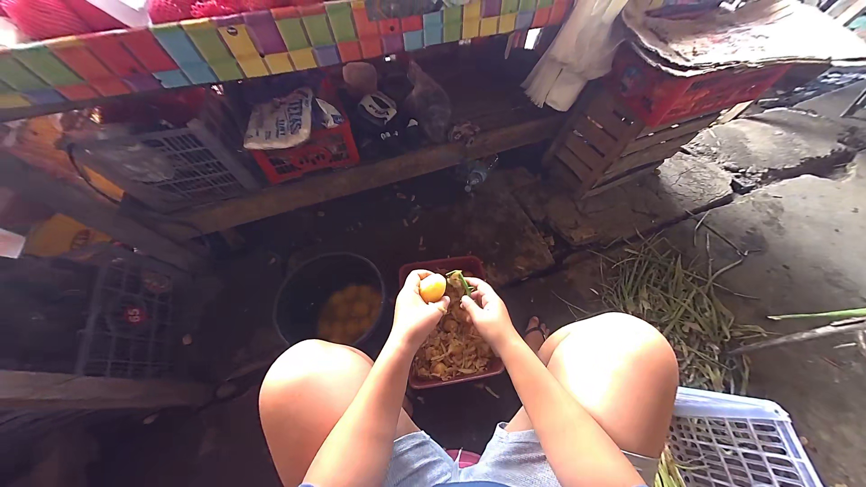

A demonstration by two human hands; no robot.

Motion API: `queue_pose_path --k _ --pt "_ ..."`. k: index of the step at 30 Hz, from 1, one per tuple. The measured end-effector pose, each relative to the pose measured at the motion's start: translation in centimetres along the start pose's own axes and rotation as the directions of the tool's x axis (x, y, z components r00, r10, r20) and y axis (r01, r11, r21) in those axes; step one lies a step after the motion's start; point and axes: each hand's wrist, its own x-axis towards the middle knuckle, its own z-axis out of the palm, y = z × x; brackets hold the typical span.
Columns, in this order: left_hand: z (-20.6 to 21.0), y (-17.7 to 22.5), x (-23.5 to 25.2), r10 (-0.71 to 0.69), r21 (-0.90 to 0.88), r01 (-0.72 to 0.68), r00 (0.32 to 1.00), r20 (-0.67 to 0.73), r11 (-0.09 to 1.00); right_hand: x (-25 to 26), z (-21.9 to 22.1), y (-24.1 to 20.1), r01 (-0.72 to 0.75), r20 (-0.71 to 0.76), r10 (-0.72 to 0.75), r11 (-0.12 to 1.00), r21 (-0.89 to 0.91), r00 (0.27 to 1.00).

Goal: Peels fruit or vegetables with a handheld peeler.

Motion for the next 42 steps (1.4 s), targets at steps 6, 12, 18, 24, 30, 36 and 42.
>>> queue_pose_path --k 6,12,18,24,30,36,42 --pt "1.1 0.1 -0.6 0.157 0.333 -0.138 0.987 -0.031 0.933 -1.6 0.0 -1.3 0.119 -0.061 -0.125 0.989 -0.091 0.99" --pt "1.9 -1.6 -0.3 0.498 0.356 -0.423 0.854 -0.152 0.833 -0.7 -0.7 -1.0 -0.025 -0.088 0.001 0.964 -0.265 0.996" --pt "1.9 -2.0 0.1 0.591 0.314 -0.518 0.778 -0.215 0.796 -0.6 -0.2 -0.5 0.029 -0.077 -0.018 0.99 0.138 0.997" --pt "1.9 -2.7 -0.3 0.47 -0.002 -0.474 0.872 -0.135 0.88 -1.3 -0.1 -1.9 0.013 0.019 -0.032 0.775 0.632 0.999" --pt "1.7 -2.8 -1.6 0.202 -0.354 -0.19 0.979 -0.004 0.915 -1.9 0.8 -2.7 0.039 0.046 -0.079 0.827 0.561 0.996" --pt "0.9 -2.5 -2.1 0.134 -0.402 -0.105 0.99 0.044 0.909 -1.8 1.9 -3.1 0.04 -0.033 -0.026 0.804 0.593 0.999" --pt "-2.6 -4.1 0.4 0.041 -0.064 -0.056 0.976 -0.215 0.996 -0.2 1.4 -1.6 -0.007 -0.117 0.037 0.969 0.246 0.992"
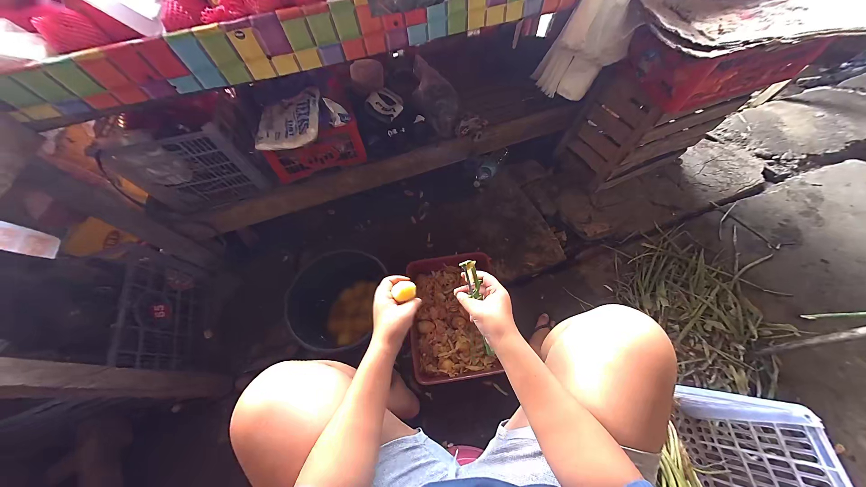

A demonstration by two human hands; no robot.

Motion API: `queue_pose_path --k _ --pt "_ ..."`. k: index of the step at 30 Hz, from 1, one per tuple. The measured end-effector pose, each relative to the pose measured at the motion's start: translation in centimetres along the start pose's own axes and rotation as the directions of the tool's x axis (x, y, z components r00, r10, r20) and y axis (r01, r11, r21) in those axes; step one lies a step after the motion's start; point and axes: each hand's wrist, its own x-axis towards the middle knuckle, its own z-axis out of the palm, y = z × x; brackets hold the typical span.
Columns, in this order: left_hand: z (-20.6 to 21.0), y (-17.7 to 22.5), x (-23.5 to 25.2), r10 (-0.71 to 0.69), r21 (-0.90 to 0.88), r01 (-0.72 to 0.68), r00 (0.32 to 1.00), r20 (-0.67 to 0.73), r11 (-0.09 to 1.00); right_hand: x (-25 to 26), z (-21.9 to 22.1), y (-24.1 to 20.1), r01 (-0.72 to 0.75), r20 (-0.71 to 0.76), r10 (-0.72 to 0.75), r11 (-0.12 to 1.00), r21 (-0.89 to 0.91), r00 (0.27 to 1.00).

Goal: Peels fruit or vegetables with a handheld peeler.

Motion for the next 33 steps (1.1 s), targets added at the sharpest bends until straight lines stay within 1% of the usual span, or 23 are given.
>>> queue_pose_path --k 1,3,4,6,8,10,12,13,14,15,17,19,20,21,22,23,24,26,27,28,30,32,33 --pt "-1.0 -0.9 1.1 -0.033 0.148 0.041 0.998 -0.054 0.988 0.2 -0.1 0.1 -0.05 0.035 0.052 0.996 -0.069 0.998" --pt "-2.8 -3.1 2.8 -0.155 0.372 0.201 0.976 -0.151 0.906 0.2 -0.3 0.2 -0.091 0.087 0.105 0.983 -0.157 0.991" --pt "-3.5 -4.4 3.4 -0.233 0.426 0.301 0.951 -0.205 0.853 0.1 -0.3 0.3 -0.085 0.107 0.108 0.977 -0.196 0.988" --pt "-4.9 -7.0 4.1 -0.361 0.455 0.467 0.882 -0.304 0.758 -0.1 -0.5 0.2 -0.053 0.13 0.089 0.964 -0.26 0.988" --pt "-5.8 -8.5 3.9 -0.46 0.499 0.586 0.81 -0.364 0.638 -0.3 -0.7 0.5 -0.008 0.133 0.055 0.944 -0.329 0.99" --pt "-5.8 -9.1 3.6 -0.518 0.578 0.628 0.771 -0.371 0.521 -0.4 -1.0 0.6 0.011 0.157 0.061 0.906 -0.424 0.986" --pt "-5.3 -9.0 3.3 -0.547 0.701 0.577 0.777 -0.312 0.419 -0.4 -1.1 0.6 -0.001 0.196 0.116 0.861 -0.508 0.974" --pt "-5.0 -8.7 3.2 -0.553 0.75 0.531 0.789 -0.268 0.394 -0.4 -1.1 0.6 -0.008 0.216 0.148 0.841 -0.541 0.965" --pt "-4.7 -8.3 3.1 -0.546 0.773 0.49 0.806 -0.227 0.402 -0.4 -1.1 0.5 -0.008 0.239 0.175 0.821 -0.57 0.955" --pt "-4.4 -7.7 3.1 -0.521 0.763 0.458 0.832 -0.188 0.456 -0.4 -1.1 0.4 -0.002 0.256 0.193 0.801 -0.598 0.947" --pt "-3.5 -5.5 2.9 -0.399 0.658 0.354 0.913 -0.088 0.664 -0.5 -1.1 0.0 0.004 0.271 0.218 0.773 -0.635 0.937" --pt "-2.0 -3.0 2.1 -0.209 0.441 0.158 0.976 0.068 0.883 -0.6 -1.2 -0.4 0.019 0.287 0.22 0.763 -0.646 0.932" --pt "-1.2 -1.9 1.4 -0.125 0.301 0.072 0.979 0.158 0.951 -0.7 -1.2 -0.4 0.025 0.294 0.222 0.758 -0.651 0.93" --pt "-0.6 -0.8 0.6 -0.062 0.204 0.011 0.968 0.245 0.979 -0.8 -1.1 -0.5 0.031 0.3 0.226 0.749 -0.661 0.927" --pt "-0.2 0.1 -0.1 -0.013 0.179 -0.046 0.949 0.315 0.983 -0.9 -1.0 -0.6 0.043 0.307 0.232 0.73 -0.682 0.923" --pt "0.2 0.7 -0.8 0.039 0.205 -0.118 0.935 0.352 0.972 -1.0 -0.9 -0.7 0.06 0.318 0.242 0.704 -0.708 0.917" --pt "0.5 0.8 -1.3 0.118 0.246 -0.213 0.928 0.352 0.946 -1.1 -0.9 -0.9 0.081 0.332 0.252 0.675 -0.734 0.909" --pt "1.3 0.0 -1.8 0.312 0.3 -0.392 0.907 0.282 0.87 -1.6 -0.8 -1.1 0.112 0.349 0.257 0.64 -0.76 0.901" --pt "1.5 -0.3 -1.8 0.363 0.318 -0.428 0.899 0.244 0.846 -1.7 -0.9 -1.2 0.113 0.347 0.258 0.634 -0.765 0.901" --pt "1.6 -0.2 -1.8 0.384 0.329 -0.431 0.902 0.2 0.841 -1.7 -1.0 -1.2 0.106 0.339 0.262 0.631 -0.769 0.904" --pt "1.8 0.3 -1.5 0.355 0.306 -0.367 0.93 0.095 0.879 -1.7 -1.3 -1.3 0.074 0.305 0.265 0.632 -0.771 0.915" --pt "1.8 0.9 -1.0 0.25 0.242 -0.252 0.967 0.041 0.937 -1.5 -1.8 -1.3 0.043 0.271 0.256 0.649 -0.76 0.928" --pt "1.8 1.2 -0.9 0.189 0.22 -0.198 0.98 0.064 0.955 -1.5 -2.0 -1.2 0.037 0.264 0.247 0.661 -0.749 0.932"
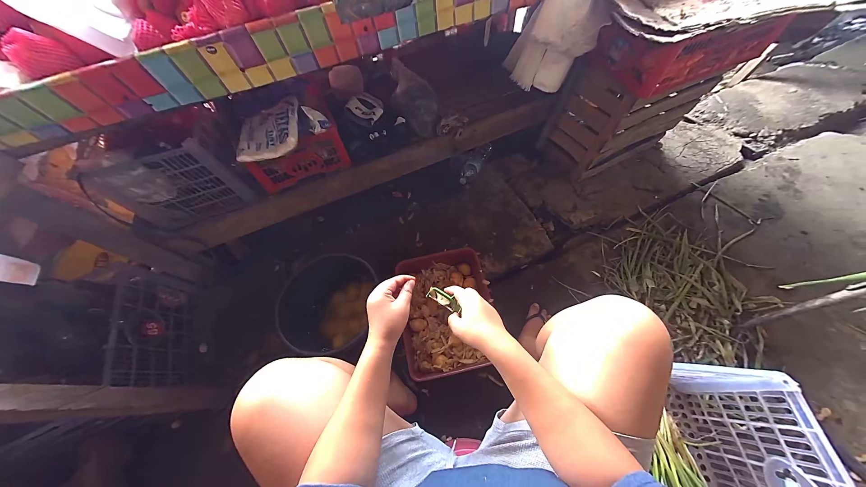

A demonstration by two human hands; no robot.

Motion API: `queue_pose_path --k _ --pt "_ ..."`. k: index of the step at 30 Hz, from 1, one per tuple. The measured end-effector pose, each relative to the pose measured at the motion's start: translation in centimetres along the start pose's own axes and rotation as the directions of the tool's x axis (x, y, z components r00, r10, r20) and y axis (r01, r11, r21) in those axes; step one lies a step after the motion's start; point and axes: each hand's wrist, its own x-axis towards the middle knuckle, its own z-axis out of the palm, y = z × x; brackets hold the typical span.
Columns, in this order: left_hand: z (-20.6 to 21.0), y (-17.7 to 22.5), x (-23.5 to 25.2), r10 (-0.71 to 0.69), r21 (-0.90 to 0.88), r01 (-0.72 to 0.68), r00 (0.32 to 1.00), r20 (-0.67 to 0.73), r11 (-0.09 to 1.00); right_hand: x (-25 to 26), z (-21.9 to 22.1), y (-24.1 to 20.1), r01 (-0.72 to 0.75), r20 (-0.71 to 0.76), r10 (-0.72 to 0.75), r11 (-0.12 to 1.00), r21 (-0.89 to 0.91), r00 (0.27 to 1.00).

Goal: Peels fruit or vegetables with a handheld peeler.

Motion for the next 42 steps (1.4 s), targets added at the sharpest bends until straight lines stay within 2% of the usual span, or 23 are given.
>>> queue_pose_path --k 2,4,6,8,10,12,15,17,19,21,23,26,28,30,34,39,42 --pt "0.2 0.3 -0.1 -0.027 0.017 0.025 0.992 0.126 1.0 -0.1 -0.1 0.2 0.013 -0.006 -0.013 1.0 0.01 1.0" --pt "0.9 0.4 -0.5 0.025 0.116 -0.051 0.976 0.215 0.992 -0.3 -0.2 0.1 0.022 0.0 -0.022 1.0 -0.014 1.0" --pt "1.7 -0.1 -0.9 0.164 0.168 -0.192 0.972 0.168 0.967 -0.4 -0.3 -0.1 0.018 0.001 -0.018 0.999 -0.05 1.0" --pt "2.2 -1.0 -0.8 0.342 0.15 -0.35 0.936 0.08 0.925 -0.5 -0.5 0.0 0.001 -0.012 -0.002 0.998 -0.068 1.0" --pt "2.2 -1.4 -0.5 0.41 0.113 -0.41 0.912 0.02 0.905 -0.4 -0.7 0.1 -0.019 -0.018 0.018 0.998 -0.06 1.0" --pt "2.0 -1.1 -0.2 0.359 0.112 -0.353 0.932 -0.043 0.929 -0.3 -0.8 0.3 -0.034 -0.033 0.033 0.999 -0.03 0.999" --pt "1.4 0.3 0.4 0.008 0.004 -0.008 0.999 0.037 1.0 -0.2 -1.0 0.4 -0.042 -0.045 0.043 0.999 0.03 0.998" --pt "1.5 1.0 0.6 -0.192 -0.183 0.217 0.971 0.144 0.959 -0.1 -0.9 0.6 -0.028 -0.051 0.031 0.998 0.059 0.998" --pt "1.7 1.9 0.6 -0.321 -0.306 0.385 0.916 0.239 0.871 0.0 -0.8 0.7 -0.012 -0.048 0.016 0.996 0.086 0.999" --pt "1.9 2.1 0.6 -0.376 -0.365 0.485 0.865 0.332 0.794 0.1 -0.8 0.8 0.013 -0.034 -0.007 0.987 0.161 0.999" --pt "2.2 1.9 0.6 -0.385 -0.403 0.552 0.82 0.424 0.73 0.1 -0.5 0.8 0.04 -0.034 -0.031 0.942 0.332 0.999" --pt "2.2 1.7 0.1 -0.295 -0.484 0.547 0.813 0.502 0.684 -0.4 -0.3 0.0 -0.026 0.056 -0.012 0.769 0.639 0.998" --pt "2.0 1.8 -0.1 -0.203 -0.549 0.523 0.818 0.538 0.652 -0.9 -0.6 -0.5 -0.095 0.122 0.004 0.663 0.743 0.992" --pt "1.9 1.9 -0.3 -0.198 -0.584 0.52 0.828 0.525 0.623 -0.9 -0.7 -0.4 -0.11 0.144 -0.007 0.602 0.791 0.99" --pt "1.9 2.4 -0.4 -0.282 -0.573 0.518 0.846 0.453 0.635 -0.7 -0.5 0.0 -0.092 0.152 -0.053 0.588 0.804 0.987" --pt "2.0 2.1 -0.2 -0.342 -0.423 0.44 0.894 0.289 0.792 -0.7 -0.8 -0.1 -0.033 0.027 0.019 0.601 0.799 0.999" --pt "1.7 1.1 0.1 -0.307 -0.283 0.384 0.909 0.28 0.879 -0.5 -1.0 0.2 -0.002 -0.032 0.046 0.599 0.801 0.998"
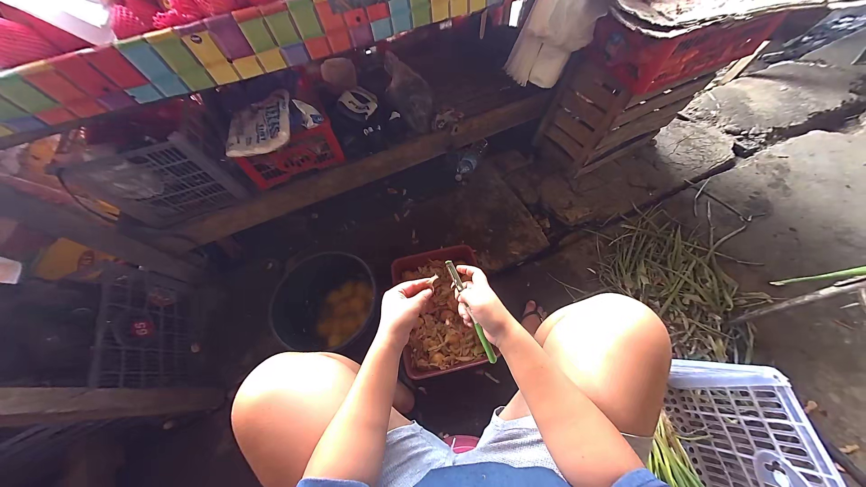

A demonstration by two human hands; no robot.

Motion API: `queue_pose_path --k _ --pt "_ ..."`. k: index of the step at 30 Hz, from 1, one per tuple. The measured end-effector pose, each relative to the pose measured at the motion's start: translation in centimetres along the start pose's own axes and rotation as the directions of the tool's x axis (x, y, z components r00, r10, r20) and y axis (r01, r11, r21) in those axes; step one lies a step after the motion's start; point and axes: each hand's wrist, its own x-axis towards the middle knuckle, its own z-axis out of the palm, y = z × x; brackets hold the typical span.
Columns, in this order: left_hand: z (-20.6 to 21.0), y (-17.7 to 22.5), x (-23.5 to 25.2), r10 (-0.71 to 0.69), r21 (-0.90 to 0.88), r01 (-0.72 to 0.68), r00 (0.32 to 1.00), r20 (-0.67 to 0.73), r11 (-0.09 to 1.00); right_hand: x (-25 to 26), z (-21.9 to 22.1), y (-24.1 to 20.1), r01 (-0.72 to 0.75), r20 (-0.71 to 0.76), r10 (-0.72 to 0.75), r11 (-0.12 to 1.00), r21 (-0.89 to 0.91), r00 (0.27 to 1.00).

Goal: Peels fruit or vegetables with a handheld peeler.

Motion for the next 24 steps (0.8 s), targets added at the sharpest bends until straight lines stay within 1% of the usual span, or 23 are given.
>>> queue_pose_path --k 2,4,6,8,10,11,12,13,14,15,16,17,18,19,20,22,23,24 --pt "-0.2 -0.2 0.2 0.034 0.216 -0.043 0.998 0.044 0.975 0.0 -0.3 0.0 0.008 -0.023 -0.01 0.993 -0.115 1.0" --pt "-0.1 -0.2 0.2 0.044 0.341 -0.058 0.998 0.048 0.938 -0.2 -0.5 -0.3 0.018 -0.056 -0.033 0.968 -0.251 0.998" --pt "0.3 -0.3 0.1 0.101 0.402 -0.092 0.995 -0.002 0.911 -0.7 -1.1 -0.6 0.025 -0.076 -0.057 0.932 -0.362 0.995" --pt "0.2 -0.3 0.0 0.152 0.452 -0.142 0.988 0.015 0.881 -1.8 -2.1 -1.1 0.067 -0.073 -0.11 0.893 -0.446 0.991" --pt "0.2 -0.9 0.3 0.197 0.436 -0.182 0.98 0.009 0.881 -3.4 -3.6 -1.6 0.184 -0.075 -0.26 0.832 -0.523 0.963" --pt "0.3 -1.1 0.5 0.185 0.409 -0.164 0.983 -0.012 0.898 -4.4 -4.6 -2.2 0.242 -0.097 -0.349 0.801 -0.548 0.932" --pt "0.3 -1.1 0.7 0.165 0.376 -0.143 0.986 -0.028 0.916 -5.7 -5.7 -2.8 0.306 -0.137 -0.452 0.767 -0.564 0.881" --pt "0.3 -1.2 1.0 0.154 0.344 -0.131 0.987 -0.04 0.93 -7.0 -7.1 -3.3 0.378 -0.182 -0.56 0.731 -0.567 0.808" --pt "0.3 -1.5 1.5 0.145 0.312 -0.123 0.988 -0.046 0.942 -8.4 -8.8 -3.6 0.453 -0.231 -0.656 0.694 -0.56 0.719" --pt "0.3 -2.0 2.1 0.128 0.285 -0.107 0.99 -0.056 0.953 -9.6 -10.6 -3.6 0.535 -0.286 -0.739 0.65 -0.54 0.61" --pt "0.4 -2.7 3.0 0.104 0.263 -0.079 0.991 -0.081 0.961 -10.7 -12.6 -3.3 0.605 -0.347 -0.787 0.614 -0.506 0.51" --pt "0.4 -3.5 4.1 0.06 0.239 -0.03 0.991 -0.116 0.971 -11.7 -14.4 -2.8 0.644 -0.431 -0.789 0.61 -0.461 0.439" --pt "0.5 -4.5 5.4 -0.014 0.203 0.044 0.988 -0.152 0.978 -12.5 -16.0 -1.9 0.666 -0.52 -0.759 0.624 -0.408 0.392" --pt "0.5 -5.8 6.6 -0.118 0.142 0.145 0.976 -0.184 0.979 -13.1 -17.5 -0.8 0.677 -0.607 -0.698 0.657 -0.331 0.38" --pt "0.6 -7.2 7.6 -0.235 0.051 0.252 0.946 -0.224 0.966 -13.7 -18.7 0.5 0.673 -0.674 -0.619 0.7 -0.24 0.404" --pt "1.4 -9.4 8.8 -0.459 -0.167 0.427 0.832 -0.313 0.889 -14.5 -20.2 3.4 0.592 -0.774 -0.421 0.803 -0.074 0.474" --pt "2.0 -10.5 9.0 -0.523 -0.205 0.481 0.775 -0.354 0.852 -14.7 -20.3 4.8 0.538 -0.822 -0.302 0.843 0.006 0.483" --pt "2.6 -11.8 9.0 -0.533 -0.155 0.517 0.752 -0.388 0.842 -14.9 -20.2 6.2 0.485 -0.861 -0.177 0.87 0.09 0.477"
